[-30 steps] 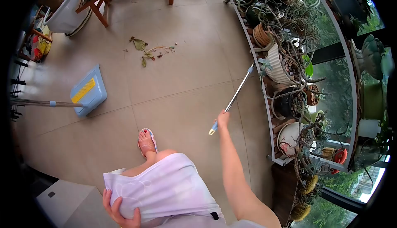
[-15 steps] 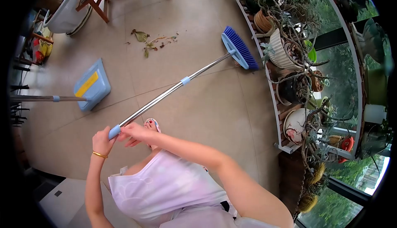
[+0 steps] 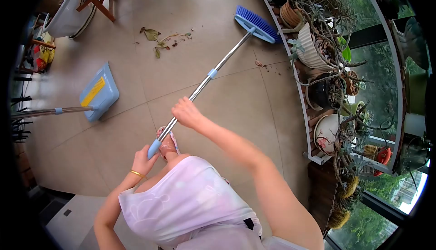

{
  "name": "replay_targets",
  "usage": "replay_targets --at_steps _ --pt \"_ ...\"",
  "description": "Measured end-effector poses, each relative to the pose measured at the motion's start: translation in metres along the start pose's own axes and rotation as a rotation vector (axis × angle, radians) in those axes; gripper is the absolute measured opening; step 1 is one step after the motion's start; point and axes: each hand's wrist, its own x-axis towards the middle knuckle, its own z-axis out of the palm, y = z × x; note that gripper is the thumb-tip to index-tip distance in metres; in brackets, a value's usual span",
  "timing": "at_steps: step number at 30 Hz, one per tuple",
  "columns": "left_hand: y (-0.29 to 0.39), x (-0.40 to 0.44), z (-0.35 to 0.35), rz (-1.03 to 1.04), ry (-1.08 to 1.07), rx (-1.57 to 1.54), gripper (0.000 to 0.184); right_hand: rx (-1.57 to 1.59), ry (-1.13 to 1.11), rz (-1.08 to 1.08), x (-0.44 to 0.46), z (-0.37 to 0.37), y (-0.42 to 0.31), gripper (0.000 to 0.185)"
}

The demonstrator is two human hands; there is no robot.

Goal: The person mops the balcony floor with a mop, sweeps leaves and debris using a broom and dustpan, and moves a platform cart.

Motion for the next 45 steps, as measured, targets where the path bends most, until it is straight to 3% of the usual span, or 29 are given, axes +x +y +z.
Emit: replay_targets --at_steps 4,8,10,14,19,24,30,33,34,38,41,45 --pt "-0.005 0.066 0.057 0.257 -0.145 -0.071 0.037 -0.212 0.018 0.042 -0.010 -0.014 0.080 0.007" --pt "0.095 0.137 0.079 0.075 -0.481 -0.134 0.036 -0.274 0.075 0.263 -0.037 -0.025 0.164 0.001" --pt "0.119 0.162 0.115 0.197 -0.358 -0.045 0.036 -0.315 0.100 0.336 -0.060 -0.029 0.203 0.002" --pt "0.130 0.189 0.150 0.372 -0.350 -0.017 0.034 -0.326 0.039 0.461 -0.121 -0.033 0.226 0.006" --pt "0.101 0.187 0.140 0.437 -0.436 0.180 0.026 -0.200 0.010 0.556 -0.163 -0.020 0.179 0.010" --pt "0.071 0.158 0.074 0.414 -0.427 0.370 0.025 -0.065 0.076 0.602 -0.151 0.003 0.106 0.009" --pt "0.002 0.103 -0.052 0.312 -0.234 0.560 0.025 0.203 0.222 0.516 -0.036 0.008 0.008 0.010" --pt "-0.026 0.040 -0.132 0.161 -0.085 0.666 0.014 0.332 0.295 0.394 0.041 0.009 -0.067 0.014" --pt "-0.039 0.017 -0.159 0.093 -0.030 0.727 0.013 0.384 0.228 0.350 0.066 -0.003 -0.093 0.016" --pt "-0.067 -0.086 -0.243 -0.021 0.211 0.833 0.020 0.575 0.242 0.148 0.138 -0.040 -0.185 0.014" --pt "-0.046 -0.147 -0.252 -0.016 0.294 0.876 0.021 0.490 0.151 0.036 0.142 -0.084 -0.221 0.011" --pt "-0.020 -0.169 -0.220 -0.103 0.274 0.571 0.014 0.357 0.124 -0.039 0.121 -0.111 -0.216 0.002"
